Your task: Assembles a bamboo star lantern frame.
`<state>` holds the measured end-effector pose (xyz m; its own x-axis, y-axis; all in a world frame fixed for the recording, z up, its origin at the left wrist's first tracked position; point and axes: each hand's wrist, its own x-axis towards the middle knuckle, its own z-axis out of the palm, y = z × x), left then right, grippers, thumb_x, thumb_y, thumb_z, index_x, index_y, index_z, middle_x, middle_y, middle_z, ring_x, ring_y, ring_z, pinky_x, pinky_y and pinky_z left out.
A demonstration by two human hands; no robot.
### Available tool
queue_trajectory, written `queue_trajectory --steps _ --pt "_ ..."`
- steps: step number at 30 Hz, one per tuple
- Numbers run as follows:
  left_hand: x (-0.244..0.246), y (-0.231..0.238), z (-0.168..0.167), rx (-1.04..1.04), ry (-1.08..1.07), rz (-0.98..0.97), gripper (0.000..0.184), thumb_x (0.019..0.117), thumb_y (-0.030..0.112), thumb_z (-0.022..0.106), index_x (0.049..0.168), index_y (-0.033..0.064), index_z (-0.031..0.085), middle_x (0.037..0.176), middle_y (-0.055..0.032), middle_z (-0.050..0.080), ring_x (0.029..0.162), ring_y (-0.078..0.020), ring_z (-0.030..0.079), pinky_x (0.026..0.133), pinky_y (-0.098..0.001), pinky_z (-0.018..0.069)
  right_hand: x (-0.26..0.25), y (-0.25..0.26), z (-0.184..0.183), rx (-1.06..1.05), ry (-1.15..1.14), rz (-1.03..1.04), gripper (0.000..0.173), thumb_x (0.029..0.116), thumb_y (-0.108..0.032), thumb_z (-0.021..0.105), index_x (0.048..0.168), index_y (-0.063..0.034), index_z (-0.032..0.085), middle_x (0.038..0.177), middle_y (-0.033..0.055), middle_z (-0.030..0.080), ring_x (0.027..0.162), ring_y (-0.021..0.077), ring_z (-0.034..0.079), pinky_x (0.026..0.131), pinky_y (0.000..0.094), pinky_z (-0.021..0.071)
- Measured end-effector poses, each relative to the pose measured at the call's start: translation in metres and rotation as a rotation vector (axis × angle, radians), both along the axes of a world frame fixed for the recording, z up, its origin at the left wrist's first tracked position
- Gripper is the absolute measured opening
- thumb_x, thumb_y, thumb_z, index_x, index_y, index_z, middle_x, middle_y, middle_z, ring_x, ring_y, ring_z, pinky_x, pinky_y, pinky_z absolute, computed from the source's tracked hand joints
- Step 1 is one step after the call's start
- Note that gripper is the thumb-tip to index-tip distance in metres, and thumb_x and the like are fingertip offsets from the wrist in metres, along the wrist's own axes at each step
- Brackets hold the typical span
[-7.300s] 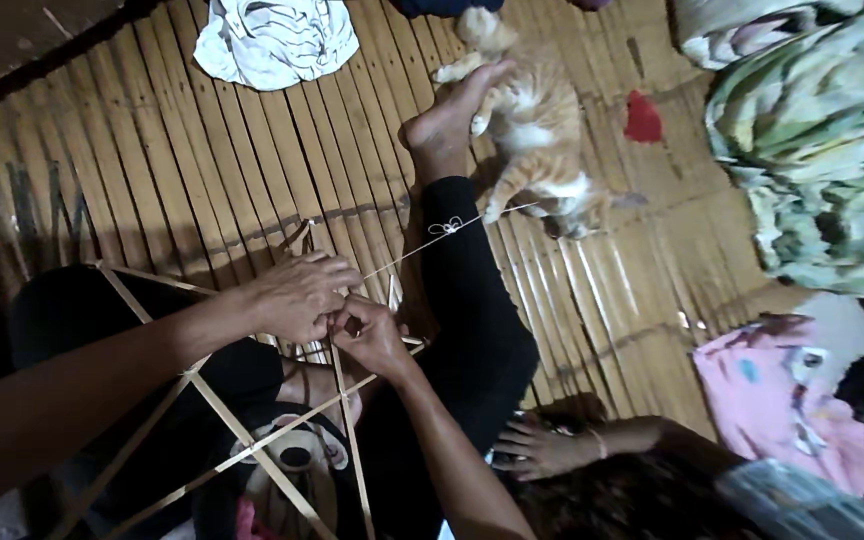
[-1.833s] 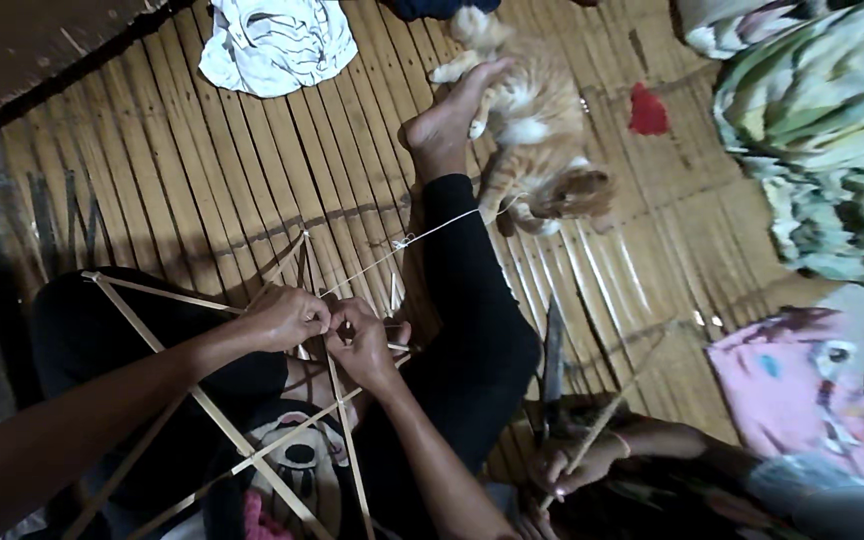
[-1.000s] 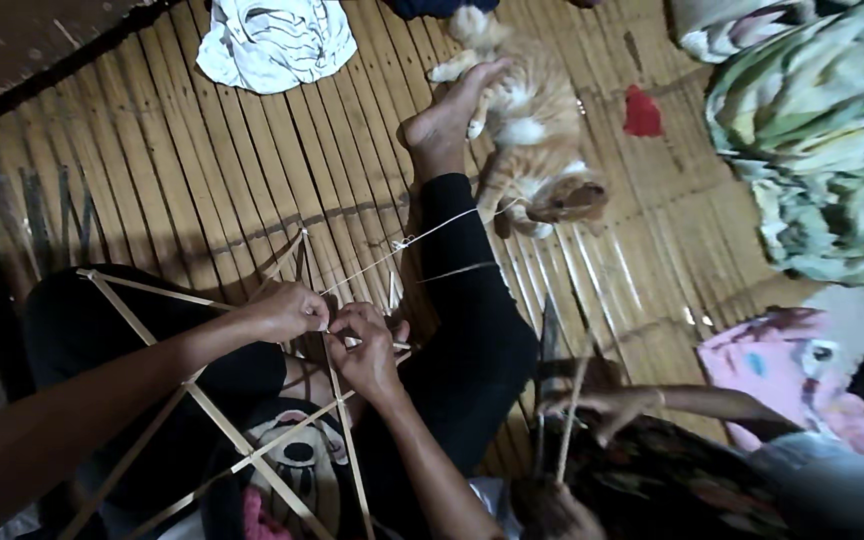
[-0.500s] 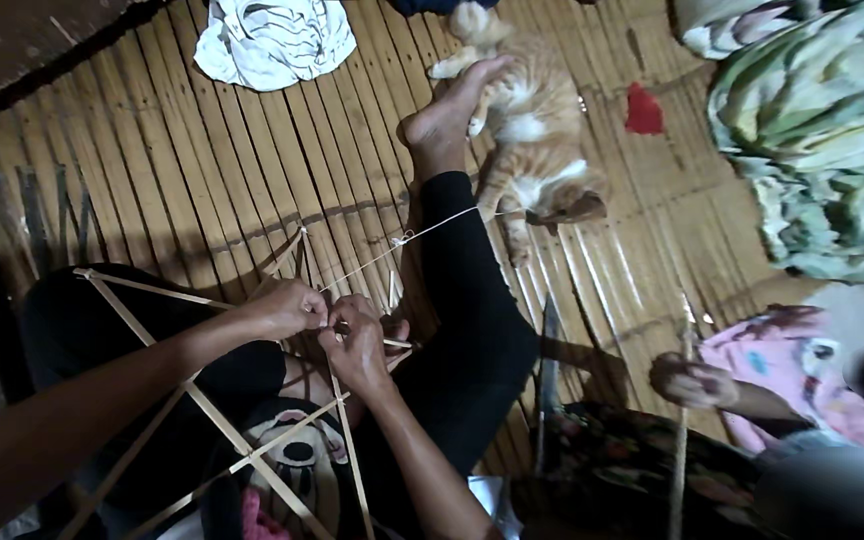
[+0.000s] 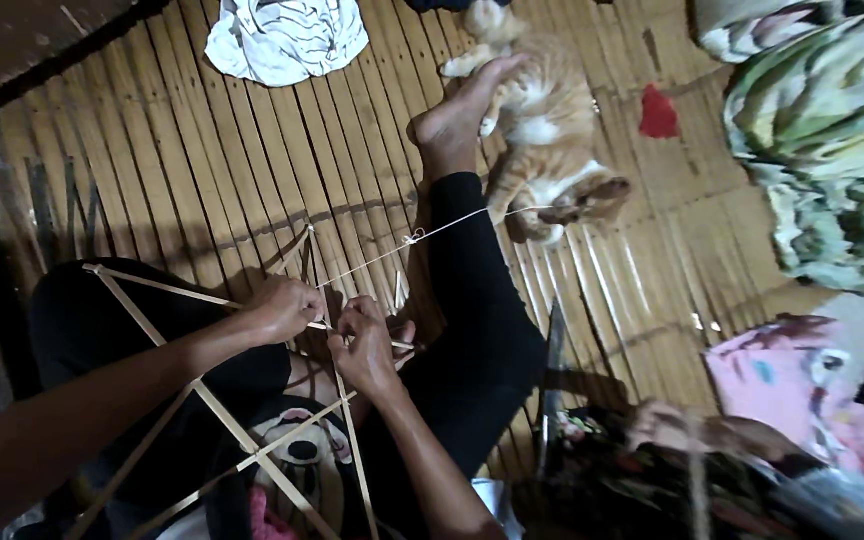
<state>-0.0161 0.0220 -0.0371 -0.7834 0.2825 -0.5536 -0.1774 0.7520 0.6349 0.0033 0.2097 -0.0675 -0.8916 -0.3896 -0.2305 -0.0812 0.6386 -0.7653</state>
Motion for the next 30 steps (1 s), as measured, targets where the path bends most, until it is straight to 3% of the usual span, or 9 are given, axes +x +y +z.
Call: queue_trajectory --steps 4,6,9,12,14,16,18,25,30 --pt "0.002 -0.003 -0.003 0.05 0.087 0.021 0.014 0.1013 0.013 0.064 0.099 0.0089 0.077 0.086 -0.0081 0.071 0.083 -0.0221 0.066 0.079 -0.047 0.052 0.0 0.051 0.019 -0.026 0.159 -0.092 0.016 0.0882 -0.013 0.069 0.099 -0.0024 0.074 0.12 0.0179 0.066 0.112 0.0315 0.064 0.09 0.0467 0.0556" --pt "0.004 -0.002 -0.005 0.054 0.086 0.023 0.012 0.1005 0.015 0.066 0.099 0.0107 0.078 0.086 -0.0062 0.072 0.081 -0.0199 0.066 0.079 -0.0459 0.0531 0.002 0.101 0.028 -0.008 0.293 -0.256 0.025 0.0896 -0.014 0.066 0.107 0.0029 0.071 0.122 0.0212 0.065 0.109 0.0283 0.065 0.086 0.0405 0.0578" --pt "0.004 -0.002 -0.004 0.083 0.052 0.037 0.011 0.0997 0.015 0.068 0.1 0.0095 0.077 0.087 -0.0066 0.071 0.078 -0.0184 0.065 0.076 -0.0443 0.0539 0.01 0.163 0.035 -0.075 0.415 -0.551 0.025 0.0918 -0.005 0.059 0.112 0.01 0.061 0.114 0.0168 0.062 0.104 0.0142 0.064 0.087 0.0261 0.0573" --pt "0.009 -0.007 -0.001 0.126 0.054 0.069 0.008 0.0979 0.011 0.07 0.1 0.0063 0.076 0.087 -0.0077 0.072 0.078 -0.0187 0.066 0.076 -0.0447 0.0547 0.025 0.204 0.032 0.175 0.344 -0.707 0.034 0.0947 -0.002 0.058 0.125 0.0134 0.058 0.122 0.0299 0.062 0.107 0.03 0.065 0.087 0.0377 0.0567" --pt "0.009 -0.006 -0.005 0.14 0.083 0.076 0.006 0.0958 0.007 0.071 0.099 0.0053 0.075 0.087 -0.0075 0.072 0.077 -0.0172 0.066 0.074 -0.0423 0.0558 0.036 0.236 0.012 0.304 0.164 -0.826 0.046 0.0961 -0.006 0.061 0.137 0.0113 0.052 0.131 0.0324 0.059 0.114 0.0378 0.064 0.096 0.0478 0.0542" --pt "0.006 -0.004 -0.002 0.07 0.038 0.092 0.008 0.0961 0.01 0.072 0.102 0.0058 0.076 0.087 -0.0092 0.072 0.077 -0.0203 0.065 0.075 -0.0465 0.0535 0.045 0.268 -0.012 0.452 0.016 -0.904 0.057 0.0962 -0.011 0.065 0.147 0.0085 0.046 0.141 0.0351 0.052 0.128 0.0469 0.055 0.109 0.0567 0.0446" --pt "0.002 0.0 0.006 0.009 -0.019 0.11 0.011 0.0977 0.013 0.071 0.105 0.0064 0.075 0.086 -0.0099 0.07 0.075 -0.0211 0.062 0.074 -0.0473 0.0504 0.05 0.291 -0.033 0.566 -0.042 -0.892 0.062 0.0968 -0.012 0.065 0.15 0.0092 0.041 0.15 0.0372 0.042 0.139 0.0513 0.044 0.116 0.0578 0.0363" --pt "0.0 -0.004 0.004 0.037 0.001 0.148 0.006 0.0974 0.014 0.072 0.099 0.0098 0.076 0.077 -0.0024 0.067 0.067 -0.0128 0.057 0.066 -0.0371 0.0494 0.042 0.309 -0.053 0.847 -0.262 -0.821 0.068 0.0909 -0.02 0.075 0.15 -0.0014 0.047 0.144 0.0363 0.048 0.132 0.0518 0.05 0.107 0.0611 0.0446" --pt "0.002 -0.007 0.0 0.067 0.078 0.125 0.006 0.0967 0.013 0.072 0.097 0.0095 0.077 0.079 -0.0025 0.067 0.068 -0.0122 0.057 0.067 -0.0359 0.0494 0.046 0.306 -0.042 0.827 -0.259 -0.776 0.055 0.0986 -0.023 0.067 0.145 0.0024 0.051 0.138 0.0341 0.056 0.126 0.0506 0.056 0.106 0.0625 0.0443"
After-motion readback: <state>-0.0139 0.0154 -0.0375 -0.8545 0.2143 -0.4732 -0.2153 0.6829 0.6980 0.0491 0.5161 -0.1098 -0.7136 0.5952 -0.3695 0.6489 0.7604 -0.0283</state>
